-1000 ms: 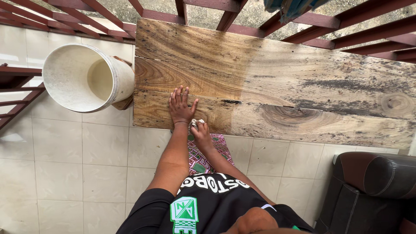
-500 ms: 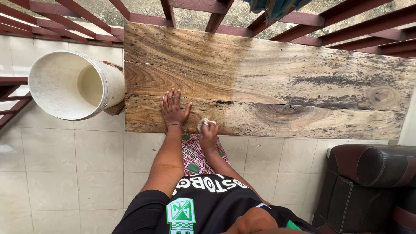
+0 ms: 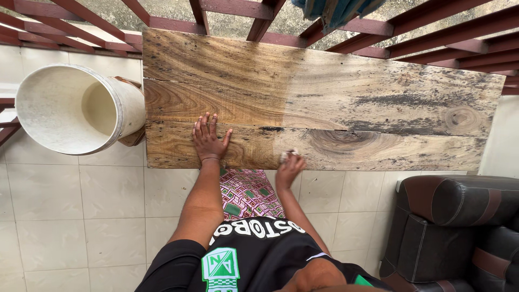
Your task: The person repeatedly dips a cloth into a bucket of water, wrings it out, and wipes the surface of a wooden table. The person continues this cycle of dipping, wringing, and wiping across different areas of the table.
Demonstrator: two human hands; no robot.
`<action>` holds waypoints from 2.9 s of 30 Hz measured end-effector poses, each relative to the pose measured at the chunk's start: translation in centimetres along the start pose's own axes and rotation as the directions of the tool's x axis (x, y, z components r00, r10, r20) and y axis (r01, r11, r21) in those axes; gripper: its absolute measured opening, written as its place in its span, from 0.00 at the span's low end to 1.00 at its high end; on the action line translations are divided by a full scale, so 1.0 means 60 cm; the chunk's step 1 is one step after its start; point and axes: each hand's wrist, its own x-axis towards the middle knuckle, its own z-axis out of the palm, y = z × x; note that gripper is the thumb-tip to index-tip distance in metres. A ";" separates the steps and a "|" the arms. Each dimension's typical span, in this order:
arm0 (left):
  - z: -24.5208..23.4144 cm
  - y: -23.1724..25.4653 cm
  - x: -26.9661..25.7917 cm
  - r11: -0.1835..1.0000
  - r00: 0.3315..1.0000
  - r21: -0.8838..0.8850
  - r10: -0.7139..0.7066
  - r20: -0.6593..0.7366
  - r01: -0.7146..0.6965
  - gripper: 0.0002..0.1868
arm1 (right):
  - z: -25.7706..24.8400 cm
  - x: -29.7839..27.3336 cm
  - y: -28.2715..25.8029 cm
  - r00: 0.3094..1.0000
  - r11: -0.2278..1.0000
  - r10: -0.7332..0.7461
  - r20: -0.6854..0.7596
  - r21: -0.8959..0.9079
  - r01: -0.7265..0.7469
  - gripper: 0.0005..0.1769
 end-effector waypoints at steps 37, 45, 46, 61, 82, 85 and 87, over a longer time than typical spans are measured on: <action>0.010 -0.005 0.005 0.999 0.999 0.052 -0.005 0.039 0.003 0.40 | 0.076 0.127 -0.121 1.000 0.993 -0.015 -0.022 0.115 0.018 0.04; 0.004 -0.003 0.000 1.000 1.000 0.023 0.009 -0.006 -0.008 0.39 | 0.076 0.103 -0.144 0.878 0.894 -0.441 0.186 0.010 0.448 0.05; 0.005 -0.003 0.000 1.000 1.000 0.021 0.008 -0.007 -0.008 0.39 | 0.059 0.129 -0.117 0.924 0.931 -0.362 0.125 0.001 0.365 0.05; 0.010 -0.008 -0.001 0.998 1.000 0.055 0.011 -0.007 -0.010 0.39 | 0.110 0.161 -0.158 0.894 0.920 -0.389 0.223 0.037 0.391 0.05; 0.015 -0.009 0.000 0.997 1.000 0.071 0.019 0.012 -0.020 0.39 | 0.043 0.273 -0.104 0.990 0.966 0.112 0.080 0.223 -0.128 0.04; 0.015 -0.009 0.001 0.996 1.000 0.083 0.024 0.019 -0.026 0.40 | 0.038 0.259 -0.074 0.998 0.997 -0.047 -0.036 0.061 0.049 0.02; 0.012 -0.010 -0.001 0.998 0.999 0.053 0.027 -0.021 -0.026 0.39 | 0.061 0.218 -0.078 0.983 0.984 -0.180 0.036 0.000 0.181 0.02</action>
